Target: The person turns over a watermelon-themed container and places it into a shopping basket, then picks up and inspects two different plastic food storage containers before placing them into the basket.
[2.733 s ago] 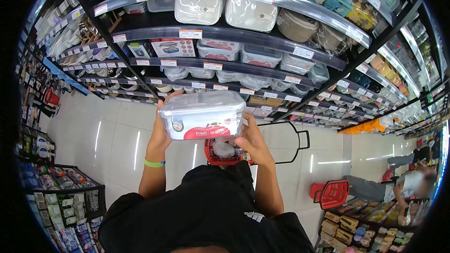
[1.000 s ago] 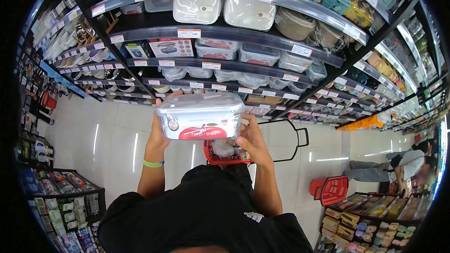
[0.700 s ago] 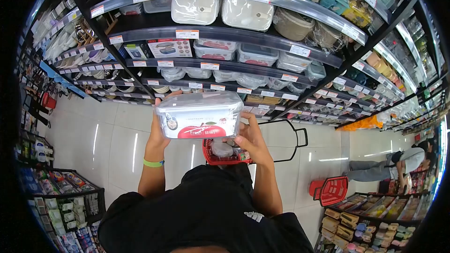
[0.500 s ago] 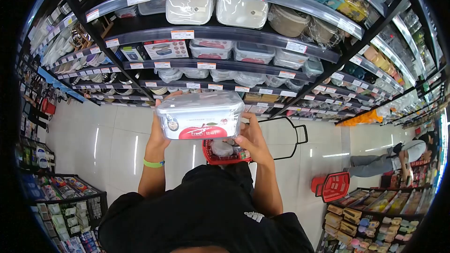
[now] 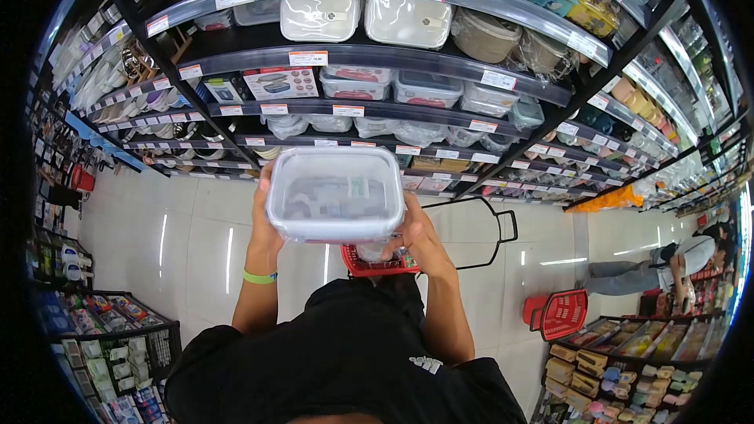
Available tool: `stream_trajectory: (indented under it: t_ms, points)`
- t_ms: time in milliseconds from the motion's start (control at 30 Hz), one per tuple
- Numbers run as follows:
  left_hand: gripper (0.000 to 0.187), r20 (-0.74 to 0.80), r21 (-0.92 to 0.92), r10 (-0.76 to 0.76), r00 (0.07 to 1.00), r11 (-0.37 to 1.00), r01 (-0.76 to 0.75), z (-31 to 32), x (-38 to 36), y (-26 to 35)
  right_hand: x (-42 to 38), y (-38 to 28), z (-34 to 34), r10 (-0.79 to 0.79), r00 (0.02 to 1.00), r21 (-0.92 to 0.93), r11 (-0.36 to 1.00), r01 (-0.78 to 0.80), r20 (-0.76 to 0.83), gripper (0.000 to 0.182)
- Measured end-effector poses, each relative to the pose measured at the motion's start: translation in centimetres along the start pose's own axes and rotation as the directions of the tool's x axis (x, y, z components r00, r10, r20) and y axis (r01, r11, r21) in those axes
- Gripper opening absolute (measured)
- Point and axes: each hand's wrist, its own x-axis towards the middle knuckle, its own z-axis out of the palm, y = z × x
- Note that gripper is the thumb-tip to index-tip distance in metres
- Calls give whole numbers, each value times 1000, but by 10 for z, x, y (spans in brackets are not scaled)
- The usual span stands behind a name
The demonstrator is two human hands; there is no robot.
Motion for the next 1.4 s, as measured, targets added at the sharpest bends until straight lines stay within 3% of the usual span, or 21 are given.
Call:
stream_trajectory:
  t_ms: [167, 233, 367, 467, 500, 533, 600, 667, 733, 900, 967, 1000, 1033, 1100, 1133, 1233, 1300, 1333, 1367, 1400]
  points:
    - [77, 40, 95, 179, 983, 979, -182, 7, -6, 14, 5, 9, 0, -28, 997, -52, 998, 24, -71, 98]
    - [78, 53, 93, 182, 982, 978, -187, 8, -7, 15, 7, 3, 3, -145, 988, -217, 967, 130, -57, 91]
    - [74, 106, 47, 191, 976, 979, -197, 17, -9, 16, 0, -6, 2, -104, 993, -189, 978, 93, -50, 87]
    - [65, 118, 23, 130, 984, 991, -134, 11, -15, 11, -7, 6, -1, -39, 990, -47, 998, 33, -137, 84]
    - [65, 119, 22, 127, 985, 991, -130, 9, -15, 8, -7, 10, -2, 47, 981, 78, 996, -33, -190, 79]
    - [59, 177, 67, 171, 969, 981, -185, 9, -13, 6, -6, 15, -3, 136, 963, 203, 975, -89, -231, 76]
    - [46, 306, 136, 280, 910, 933, -333, 18, -7, 11, -3, 23, -10, 212, 945, 279, 950, -140, -248, 72]
    - [46, 349, 136, 290, 891, 925, -355, 26, -6, 18, 1, 40, -19, 295, 920, 360, 913, -191, -258, 69]
    - [54, 410, 61, 274, 870, 943, -326, 27, -6, 16, 2, 56, -23, 435, 900, 639, 699, -320, -26, 66]
    - [73, 499, 24, 247, 831, 954, -299, 32, -13, 20, 12, 84, -6, 432, 902, 724, 618, -306, 13, 57]
    - [77, 456, 130, 266, 849, 924, -359, 40, -20, 24, 14, 91, 1, 425, 905, 698, 649, -302, -4, 56]
    - [86, 466, 125, 285, 838, 916, -382, 36, -20, 20, 16, 97, -5, 375, 913, 835, 441, -327, 160, 59]
    - [86, 460, 125, 293, 838, 913, -388, 38, -23, 22, 18, 90, -2, 377, 911, 830, 444, -336, 167, 59]
    - [101, 420, 117, 350, 837, 894, -432, 46, -29, 27, 23, 70, 7, 294, 872, 864, 210, -458, 391, 65]
    - [101, 417, 116, 354, 837, 893, -436, 47, -31, 30, 23, 69, 8, 222, 862, 855, 164, -493, 455, 75]
    - [100, 479, 151, 352, 804, 869, -471, 48, -34, 38, 25, 58, 9, 317, 850, 838, 222, -499, 422, 82]
    - [78, 600, 183, 472, 646, 705, -685, 51, -31, 41, 24, 66, 4, 262, 871, 856, 211, -472, 416, 84]
    - [60, 543, 235, 458, 704, 721, -651, 57, -39, 46, 22, 68, 4, 332, 923, 857, 400, -324, 194, 77]
    - [60, 546, 233, 454, 704, 725, -648, 59, -39, 47, 18, 71, 3, 353, 934, 794, 580, -181, -45, 69]
    - [58, 557, 249, 496, 666, 665, -704, 60, -38, 47, 14, 84, -5, 354, 934, 797, 578, -176, -50, 69]
